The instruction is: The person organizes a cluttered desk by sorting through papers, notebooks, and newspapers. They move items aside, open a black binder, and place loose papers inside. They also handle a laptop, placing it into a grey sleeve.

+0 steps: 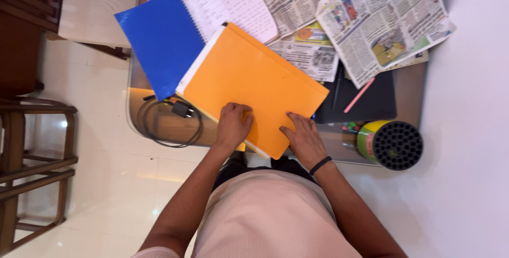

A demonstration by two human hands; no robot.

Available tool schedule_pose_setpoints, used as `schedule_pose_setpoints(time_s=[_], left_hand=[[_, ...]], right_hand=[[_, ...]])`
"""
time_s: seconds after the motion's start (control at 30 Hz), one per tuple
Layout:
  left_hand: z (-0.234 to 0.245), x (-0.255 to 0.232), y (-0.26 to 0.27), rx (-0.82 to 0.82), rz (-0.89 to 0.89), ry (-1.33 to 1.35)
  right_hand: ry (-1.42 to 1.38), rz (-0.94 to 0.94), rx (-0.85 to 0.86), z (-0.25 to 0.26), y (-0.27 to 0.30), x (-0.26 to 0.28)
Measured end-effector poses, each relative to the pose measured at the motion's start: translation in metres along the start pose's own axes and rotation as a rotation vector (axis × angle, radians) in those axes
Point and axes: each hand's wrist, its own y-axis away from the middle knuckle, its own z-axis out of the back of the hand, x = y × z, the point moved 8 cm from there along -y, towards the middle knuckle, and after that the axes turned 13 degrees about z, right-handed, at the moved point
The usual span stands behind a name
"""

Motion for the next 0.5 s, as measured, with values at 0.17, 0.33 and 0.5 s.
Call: schedule_pose_setpoints(time_s=[0.17,0.33,0.5], left_hand=[[0.026,0.04,-0.016,0.011,-0.003,0.059],[0.038,0.068,-0.02,0.015,-0.061,0.192],[0.062,0.103,-0.024,-0.035,0.035,0.561]], right_hand=[[0.096,-0.003,0.131,-0.015,-0.017,0.023],[-0.022,-0.06,0.046,-0.025,-0.007,0.024],[-0.248,-0.065,-0.157,-0.011,0.01,0.023]])
